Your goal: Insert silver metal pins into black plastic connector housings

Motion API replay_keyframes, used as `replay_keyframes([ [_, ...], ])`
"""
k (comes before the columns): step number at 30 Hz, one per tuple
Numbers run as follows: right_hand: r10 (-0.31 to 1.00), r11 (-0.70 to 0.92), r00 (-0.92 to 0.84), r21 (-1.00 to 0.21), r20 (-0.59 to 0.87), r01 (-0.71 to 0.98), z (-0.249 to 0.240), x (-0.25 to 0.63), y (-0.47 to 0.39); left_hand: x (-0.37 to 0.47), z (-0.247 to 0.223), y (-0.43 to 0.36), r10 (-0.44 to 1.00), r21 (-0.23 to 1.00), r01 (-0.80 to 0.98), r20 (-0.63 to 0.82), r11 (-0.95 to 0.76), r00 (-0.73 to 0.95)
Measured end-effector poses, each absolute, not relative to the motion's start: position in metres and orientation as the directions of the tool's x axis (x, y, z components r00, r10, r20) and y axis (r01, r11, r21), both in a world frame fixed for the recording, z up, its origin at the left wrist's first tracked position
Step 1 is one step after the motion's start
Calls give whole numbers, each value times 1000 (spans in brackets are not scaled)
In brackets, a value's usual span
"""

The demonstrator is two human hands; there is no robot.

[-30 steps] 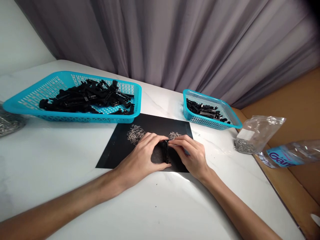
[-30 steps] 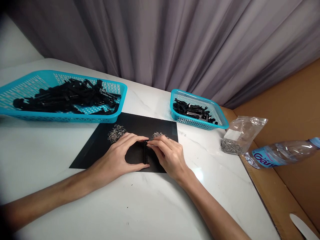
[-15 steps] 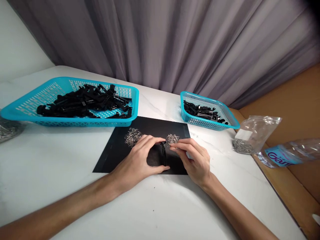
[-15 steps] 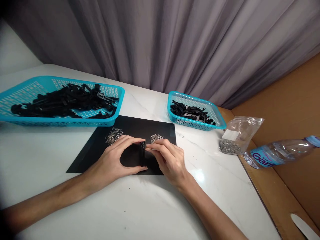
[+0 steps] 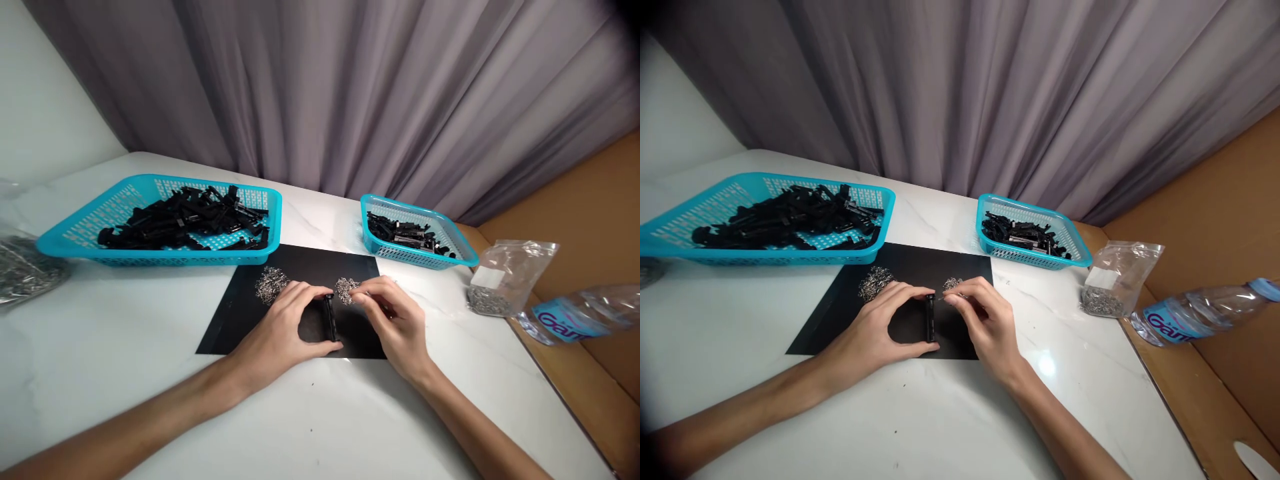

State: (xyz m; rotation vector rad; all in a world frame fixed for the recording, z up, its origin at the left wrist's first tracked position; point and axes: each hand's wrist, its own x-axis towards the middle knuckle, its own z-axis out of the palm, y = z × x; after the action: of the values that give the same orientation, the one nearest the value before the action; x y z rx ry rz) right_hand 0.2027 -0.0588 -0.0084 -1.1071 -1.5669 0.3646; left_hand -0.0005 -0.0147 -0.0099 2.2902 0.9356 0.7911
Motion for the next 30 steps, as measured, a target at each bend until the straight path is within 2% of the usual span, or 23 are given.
replay_keyframes([
  [4,924,297,148,-906,352,302,-13,210,-46,-2,-7,-17,747,650,451,286,-611,600],
  [6,948,228,121,-895,293,384,-11,215,-32,-6,-7,-18,740,635,457,287,-622,609],
  [8,960,193,44,-764,278,616,-4,216,-10,-10,-8,-18,722,611,456,296,-647,626],
  [9,963,173,5,-632,270,756,2,215,3,-13,-9,-17,711,595,456,305,-661,633],
  [16,947,0,104,-323,303,946,39,195,98,-24,-6,-12,694,529,488,313,-694,649],
  [22,936,-13,78,-189,344,982,44,201,96,-31,1,-8,680,487,499,329,-716,655],
  [27,935,-19,60,-121,351,992,38,211,87,-30,0,-7,669,469,503,313,-726,674],
  [30,935,34,2,-96,355,995,32,210,87,-29,-1,-8,668,466,506,302,-726,680],
])
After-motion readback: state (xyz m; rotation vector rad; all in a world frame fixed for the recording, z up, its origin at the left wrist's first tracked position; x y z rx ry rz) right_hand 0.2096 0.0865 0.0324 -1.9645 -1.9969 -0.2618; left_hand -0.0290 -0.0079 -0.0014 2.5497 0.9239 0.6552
